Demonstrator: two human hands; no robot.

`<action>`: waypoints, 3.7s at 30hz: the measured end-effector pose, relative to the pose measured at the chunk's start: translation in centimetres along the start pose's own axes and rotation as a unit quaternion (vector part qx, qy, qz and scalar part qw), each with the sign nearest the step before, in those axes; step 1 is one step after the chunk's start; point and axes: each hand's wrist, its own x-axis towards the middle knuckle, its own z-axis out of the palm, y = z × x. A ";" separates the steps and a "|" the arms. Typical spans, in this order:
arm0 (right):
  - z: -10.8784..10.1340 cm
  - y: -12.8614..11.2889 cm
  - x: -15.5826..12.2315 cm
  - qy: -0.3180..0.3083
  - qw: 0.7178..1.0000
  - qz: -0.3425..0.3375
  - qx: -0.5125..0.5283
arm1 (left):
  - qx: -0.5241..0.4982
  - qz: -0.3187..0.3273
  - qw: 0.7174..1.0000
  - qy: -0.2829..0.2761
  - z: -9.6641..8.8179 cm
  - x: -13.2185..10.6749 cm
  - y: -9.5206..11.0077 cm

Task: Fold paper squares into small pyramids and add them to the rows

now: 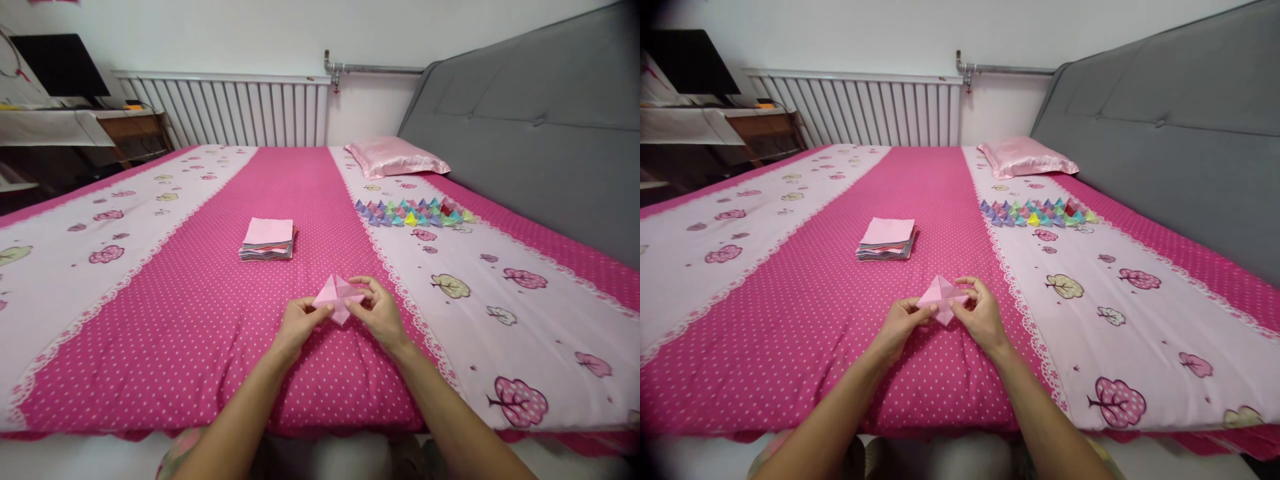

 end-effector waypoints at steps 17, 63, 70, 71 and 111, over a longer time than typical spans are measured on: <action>0.1 0.2 -0.2 -0.018 0.979 -0.052 -0.196 | 0.152 0.088 0.984 0.030 0.0 0.4 -0.8; 0.1 0.3 -0.2 -0.049 0.997 0.060 0.001 | 0.050 0.029 0.998 0.035 0.3 -0.4 -0.3; -0.1 0.4 -0.3 -0.043 0.997 0.034 -0.047 | 0.073 0.027 0.996 0.045 0.3 -0.3 -0.3; -0.1 0.4 -0.3 -0.045 0.996 0.032 -0.063 | 0.072 0.029 0.996 0.048 0.4 -0.3 -0.3; -1.2 0.0 -0.5 0.034 0.984 0.109 0.138 | -0.012 0.004 1.000 -0.012 -0.2 -0.8 1.1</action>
